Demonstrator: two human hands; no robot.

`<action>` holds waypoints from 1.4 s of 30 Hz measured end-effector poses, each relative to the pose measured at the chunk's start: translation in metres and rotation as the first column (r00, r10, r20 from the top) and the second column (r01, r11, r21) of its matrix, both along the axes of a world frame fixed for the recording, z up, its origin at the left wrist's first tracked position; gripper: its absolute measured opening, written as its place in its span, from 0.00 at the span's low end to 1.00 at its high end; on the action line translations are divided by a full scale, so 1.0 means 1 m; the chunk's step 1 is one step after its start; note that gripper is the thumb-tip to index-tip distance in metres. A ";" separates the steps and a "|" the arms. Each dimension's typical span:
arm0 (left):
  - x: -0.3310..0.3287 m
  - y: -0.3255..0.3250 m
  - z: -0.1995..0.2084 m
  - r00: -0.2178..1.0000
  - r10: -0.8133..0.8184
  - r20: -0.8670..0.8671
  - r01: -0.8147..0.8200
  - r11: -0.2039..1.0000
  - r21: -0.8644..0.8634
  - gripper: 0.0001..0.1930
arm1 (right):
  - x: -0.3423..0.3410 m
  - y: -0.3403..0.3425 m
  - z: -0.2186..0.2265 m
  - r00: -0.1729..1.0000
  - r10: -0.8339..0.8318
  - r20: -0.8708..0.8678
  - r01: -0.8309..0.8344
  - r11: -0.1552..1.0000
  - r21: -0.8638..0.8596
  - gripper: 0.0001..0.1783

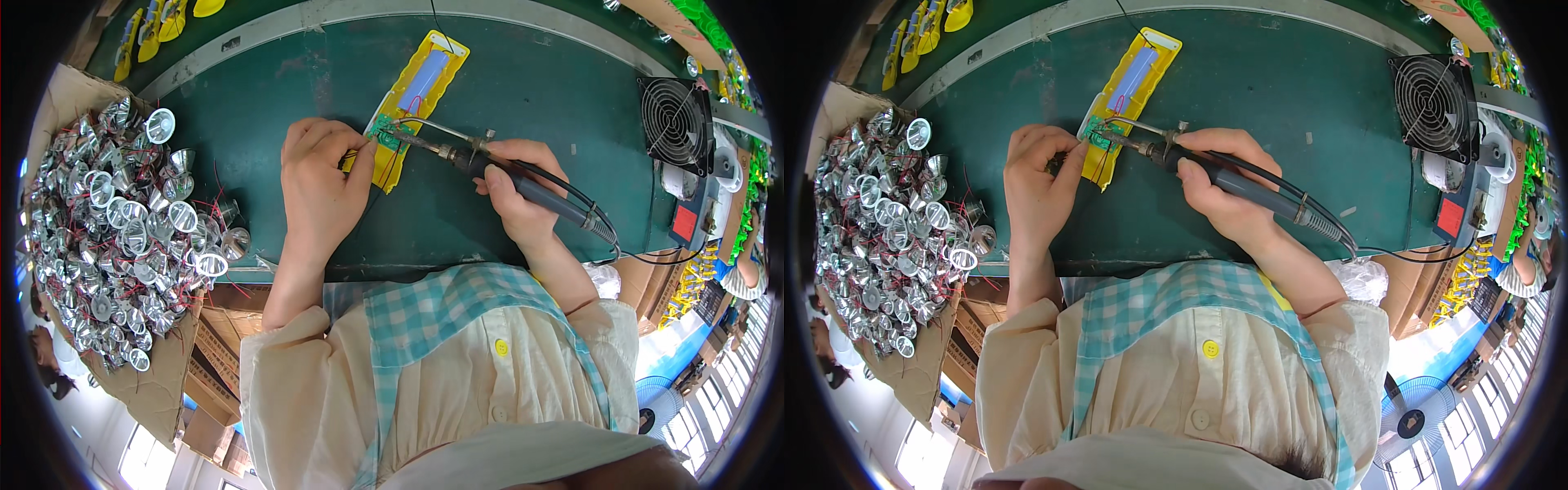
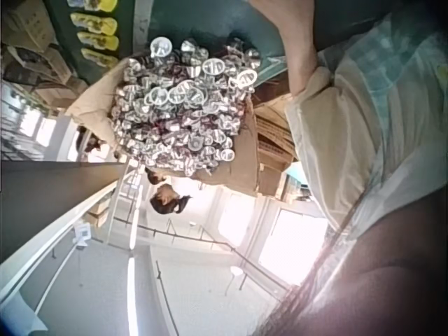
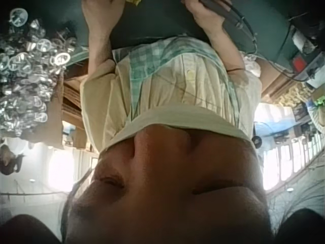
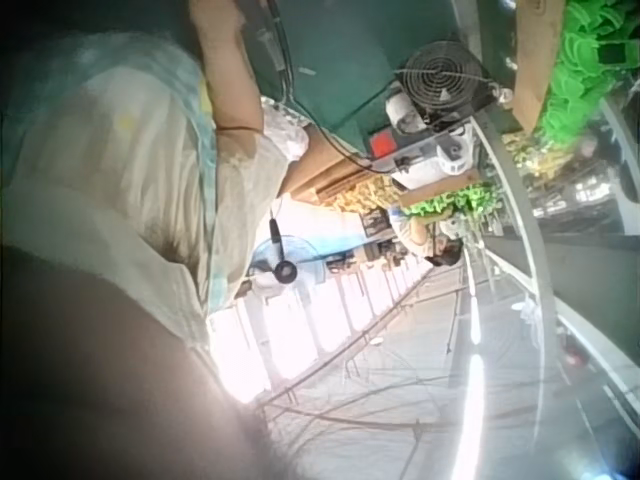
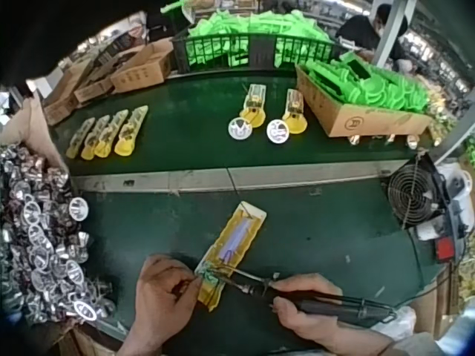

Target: The person solders wires onto circuit boards in flashlight housings using a soldering iron and places the assembled parts onto a conveyor belt.

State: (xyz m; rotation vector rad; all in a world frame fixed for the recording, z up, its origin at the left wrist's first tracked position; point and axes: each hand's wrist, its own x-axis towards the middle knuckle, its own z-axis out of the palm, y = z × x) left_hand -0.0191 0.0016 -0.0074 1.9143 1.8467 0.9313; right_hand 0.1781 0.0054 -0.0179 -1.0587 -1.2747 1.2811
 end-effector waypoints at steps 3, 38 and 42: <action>0.000 0.000 0.000 1.000 -0.006 0.006 0.006 1.000 -0.007 0.02 | 0.002 -0.002 0.000 1.000 -0.003 0.017 0.003 1.000 0.008 0.12; 0.001 -0.004 0.002 0.989 -0.126 -0.082 0.127 0.992 0.010 0.03 | 0.005 -0.004 0.003 0.996 -0.006 -0.084 0.000 0.997 -0.075 0.11; 0.000 -0.003 0.002 0.988 -0.129 -0.088 0.130 0.992 0.000 0.03 | 0.005 -0.004 0.004 0.997 -0.008 -0.078 0.002 0.997 -0.076 0.11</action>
